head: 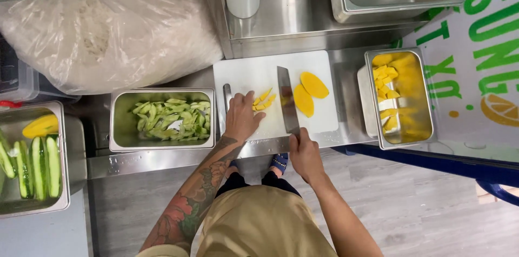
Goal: The person is cutting mangoes into small cubes on a white cutting board and placing them into a stainless steel container.
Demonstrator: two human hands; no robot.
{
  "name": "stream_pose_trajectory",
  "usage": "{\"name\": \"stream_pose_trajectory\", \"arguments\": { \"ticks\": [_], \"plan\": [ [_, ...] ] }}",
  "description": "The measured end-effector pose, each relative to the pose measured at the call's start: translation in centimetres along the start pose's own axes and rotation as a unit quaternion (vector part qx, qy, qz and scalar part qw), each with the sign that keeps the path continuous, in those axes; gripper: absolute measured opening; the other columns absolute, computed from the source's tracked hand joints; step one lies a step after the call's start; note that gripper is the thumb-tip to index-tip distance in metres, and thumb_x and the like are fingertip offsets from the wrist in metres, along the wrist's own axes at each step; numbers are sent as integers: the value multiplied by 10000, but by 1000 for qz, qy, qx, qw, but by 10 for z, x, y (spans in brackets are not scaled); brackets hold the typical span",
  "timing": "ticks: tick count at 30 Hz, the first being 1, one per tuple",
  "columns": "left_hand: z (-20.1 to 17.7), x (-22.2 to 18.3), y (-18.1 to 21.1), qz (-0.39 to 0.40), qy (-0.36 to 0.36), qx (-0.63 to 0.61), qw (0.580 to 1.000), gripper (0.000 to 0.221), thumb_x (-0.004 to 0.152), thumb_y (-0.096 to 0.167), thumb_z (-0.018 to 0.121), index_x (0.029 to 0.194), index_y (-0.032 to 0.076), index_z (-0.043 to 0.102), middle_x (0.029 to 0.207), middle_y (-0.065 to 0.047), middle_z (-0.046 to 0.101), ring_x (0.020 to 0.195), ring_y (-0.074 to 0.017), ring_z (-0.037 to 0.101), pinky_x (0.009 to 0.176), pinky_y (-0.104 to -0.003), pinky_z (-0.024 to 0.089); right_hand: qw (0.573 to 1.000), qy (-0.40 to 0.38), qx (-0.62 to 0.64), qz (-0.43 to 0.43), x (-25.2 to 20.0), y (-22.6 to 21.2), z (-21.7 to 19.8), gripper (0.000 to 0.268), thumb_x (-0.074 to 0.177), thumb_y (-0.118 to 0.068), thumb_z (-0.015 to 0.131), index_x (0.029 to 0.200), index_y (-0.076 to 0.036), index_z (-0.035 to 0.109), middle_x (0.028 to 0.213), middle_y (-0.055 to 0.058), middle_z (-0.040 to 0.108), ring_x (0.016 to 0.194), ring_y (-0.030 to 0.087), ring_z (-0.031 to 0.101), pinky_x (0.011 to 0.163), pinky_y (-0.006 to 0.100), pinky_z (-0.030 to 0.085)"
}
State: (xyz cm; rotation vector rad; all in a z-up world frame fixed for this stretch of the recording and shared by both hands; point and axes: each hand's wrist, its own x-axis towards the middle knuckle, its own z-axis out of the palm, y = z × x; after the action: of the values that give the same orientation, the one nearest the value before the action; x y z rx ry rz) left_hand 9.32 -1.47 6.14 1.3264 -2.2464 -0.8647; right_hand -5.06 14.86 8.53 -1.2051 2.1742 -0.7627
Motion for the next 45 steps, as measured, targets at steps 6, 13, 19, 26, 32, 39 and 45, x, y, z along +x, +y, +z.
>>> {"name": "stream_pose_trajectory", "arguments": {
  "ticks": [6, 13, 19, 26, 32, 39, 45],
  "plan": [
    [18, 22, 7, 42, -85, 69, 993, 756, 736, 108, 850, 1435, 115, 563, 1147, -193, 543, 1043, -386, 536, 851, -471, 515, 939, -109, 273, 181, -4, 41, 9, 224, 1039, -229, 504, 1010, -7, 496, 587, 122, 569, 415, 219, 534, 398, 377, 447],
    [29, 28, -4, 38, -75, 24, 996, 692, 725, 35, 836, 1381, 112, 630, 1068, -161, 582, 984, -364, 571, 845, -456, 517, 847, -217, 433, 219, -3, 28, 26, 175, 1048, -222, 485, 1042, -49, 514, 626, 48, 504, 391, 149, 458, 378, 318, 420],
    [38, 41, 86, 96, -59, -56, 992, 659, 739, 36, 829, 1368, 109, 647, 1021, -160, 594, 975, -368, 591, 867, -445, 509, 875, -139, 430, 172, -26, 38, -32, 198, 1061, -192, 502, 1007, -1, 511, 623, 43, 516, 390, 150, 469, 381, 313, 418],
    [152, 63, 231, 192, -135, -227, 945, 582, 841, 160, 813, 1392, 94, 637, 1121, -168, 623, 1054, -347, 632, 952, -413, 513, 931, 104, 226, 269, -96, 33, -155, 167, 997, -183, 532, 1028, -25, 575, 553, 80, 580, 398, 181, 549, 412, 355, 458],
    [170, 71, 239, 213, -96, -179, 956, 507, 838, 163, 781, 1306, 15, 651, 1160, -193, 658, 1088, -367, 637, 974, -422, 513, 931, 128, 66, 336, -141, 80, -163, 214, 996, -239, 558, 970, -26, 556, 613, 141, 673, 483, 271, 647, 516, 429, 509],
    [109, 53, 151, 54, -6, 76, 996, 680, 700, 246, 882, 1275, -14, 628, 1276, -242, 550, 1180, -413, 526, 876, -467, 519, 924, 153, 116, 330, -121, 87, -165, 243, 1011, -246, 553, 937, -15, 537, 636, 132, 669, 504, 266, 646, 514, 420, 515],
    [106, 40, 118, -37, -53, 88, 994, 749, 742, 194, 833, 1389, -36, 533, 1309, -247, 531, 1218, -430, 488, 977, -471, 497, 968, 133, 86, 196, -87, 67, -157, 179, 987, -209, 577, 974, -33, 547, 620, 145, 653, 522, 316, 632, 550, 422, 509]
  ]
}}
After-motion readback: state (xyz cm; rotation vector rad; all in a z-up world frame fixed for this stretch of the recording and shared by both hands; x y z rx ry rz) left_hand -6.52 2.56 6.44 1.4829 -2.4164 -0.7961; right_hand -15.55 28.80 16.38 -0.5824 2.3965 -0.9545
